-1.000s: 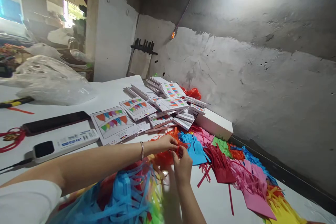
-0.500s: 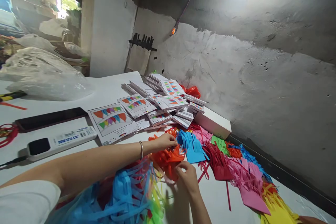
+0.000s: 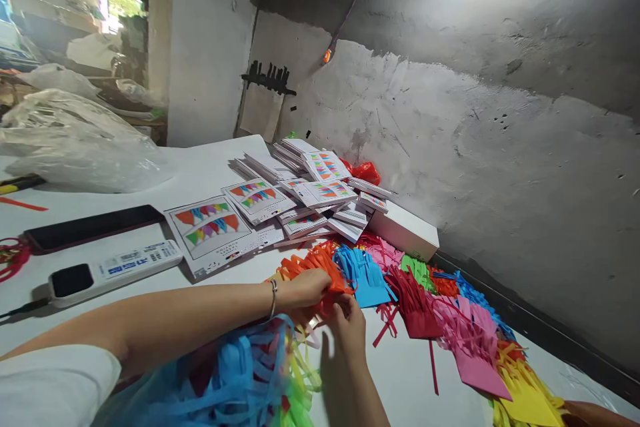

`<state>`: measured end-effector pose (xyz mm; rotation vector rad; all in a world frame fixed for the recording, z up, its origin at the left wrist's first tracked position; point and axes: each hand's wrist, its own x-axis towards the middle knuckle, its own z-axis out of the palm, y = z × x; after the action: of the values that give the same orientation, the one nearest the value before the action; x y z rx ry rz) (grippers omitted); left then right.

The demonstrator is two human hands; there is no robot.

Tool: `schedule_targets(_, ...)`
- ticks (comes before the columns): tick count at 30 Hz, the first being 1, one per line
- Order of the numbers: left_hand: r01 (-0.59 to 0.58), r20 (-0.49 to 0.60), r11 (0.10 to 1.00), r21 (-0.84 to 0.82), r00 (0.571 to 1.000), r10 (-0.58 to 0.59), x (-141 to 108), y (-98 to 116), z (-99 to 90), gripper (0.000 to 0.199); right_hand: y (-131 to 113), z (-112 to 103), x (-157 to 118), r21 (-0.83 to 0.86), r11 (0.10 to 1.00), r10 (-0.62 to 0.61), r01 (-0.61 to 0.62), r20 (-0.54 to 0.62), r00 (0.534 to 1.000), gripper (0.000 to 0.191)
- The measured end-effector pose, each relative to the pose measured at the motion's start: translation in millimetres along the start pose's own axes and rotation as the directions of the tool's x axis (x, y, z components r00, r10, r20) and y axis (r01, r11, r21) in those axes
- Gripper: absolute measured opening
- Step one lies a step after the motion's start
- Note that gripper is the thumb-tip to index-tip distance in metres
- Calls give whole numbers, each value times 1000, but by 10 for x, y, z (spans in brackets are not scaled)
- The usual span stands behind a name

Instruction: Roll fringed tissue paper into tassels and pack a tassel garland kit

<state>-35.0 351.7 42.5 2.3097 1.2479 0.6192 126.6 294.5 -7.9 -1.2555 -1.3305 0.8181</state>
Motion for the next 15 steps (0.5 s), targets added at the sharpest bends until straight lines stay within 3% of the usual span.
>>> schedule_targets(3,-16,43,999,41,999,14,-20,77,14,26,-89,-3,23,0,1000,15,-15,-25,1000,37)
schedule_targets(8,-89,22,995,45,996,88,-197,227,35,9,-199,-4,-9,6,1000,28,-27,-115,993,45)
schedule_targets(15,-114,-51,991,-65,992,111,-210,271,-28,23,-313,-32,-113,-3,999,-45,45,-214,976,34)
